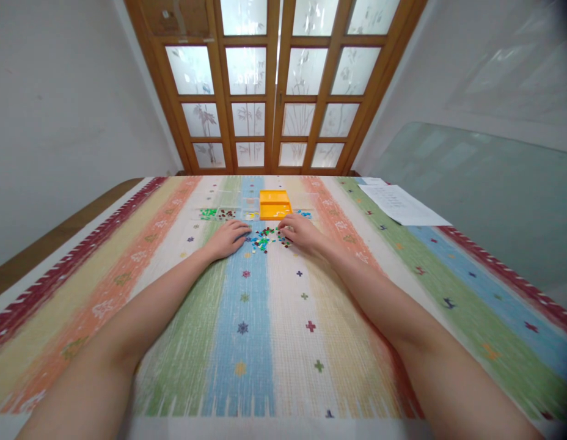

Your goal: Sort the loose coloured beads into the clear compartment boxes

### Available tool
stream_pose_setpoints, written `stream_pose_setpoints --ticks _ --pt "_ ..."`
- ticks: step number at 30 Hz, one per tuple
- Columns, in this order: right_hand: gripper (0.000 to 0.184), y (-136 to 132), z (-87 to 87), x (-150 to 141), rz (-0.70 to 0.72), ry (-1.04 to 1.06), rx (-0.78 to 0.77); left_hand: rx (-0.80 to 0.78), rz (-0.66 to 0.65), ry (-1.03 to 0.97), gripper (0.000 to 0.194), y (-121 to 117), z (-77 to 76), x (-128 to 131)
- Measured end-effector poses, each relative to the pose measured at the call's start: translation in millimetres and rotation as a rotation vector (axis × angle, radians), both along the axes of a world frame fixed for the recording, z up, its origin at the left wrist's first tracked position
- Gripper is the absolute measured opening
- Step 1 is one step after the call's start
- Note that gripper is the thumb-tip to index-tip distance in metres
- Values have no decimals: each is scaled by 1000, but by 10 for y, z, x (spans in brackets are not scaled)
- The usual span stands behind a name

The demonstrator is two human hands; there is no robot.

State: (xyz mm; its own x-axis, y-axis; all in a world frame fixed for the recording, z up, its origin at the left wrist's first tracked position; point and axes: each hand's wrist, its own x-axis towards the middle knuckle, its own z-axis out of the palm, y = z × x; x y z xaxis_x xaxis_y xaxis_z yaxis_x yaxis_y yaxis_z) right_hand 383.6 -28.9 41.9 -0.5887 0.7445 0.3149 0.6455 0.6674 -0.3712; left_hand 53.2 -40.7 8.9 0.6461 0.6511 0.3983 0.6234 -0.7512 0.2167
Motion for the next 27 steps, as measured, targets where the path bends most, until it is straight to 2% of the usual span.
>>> stream_pose_setpoints --ticks 4,9,18,27 --pt "36 -120 -186 -332 157 23 97 11 17 -9 35 8 -8 5" --pt "42 -117 -345 -538 170 -45 106 22 34 -38 35 26 -43 -8" --pt "40 -123 -292 -486 125 -42 100 13 52 -29 35 34 -37 -9" --pt "43 -132 -287 -534 168 -99 83 -7 44 -48 37 32 -31 3"
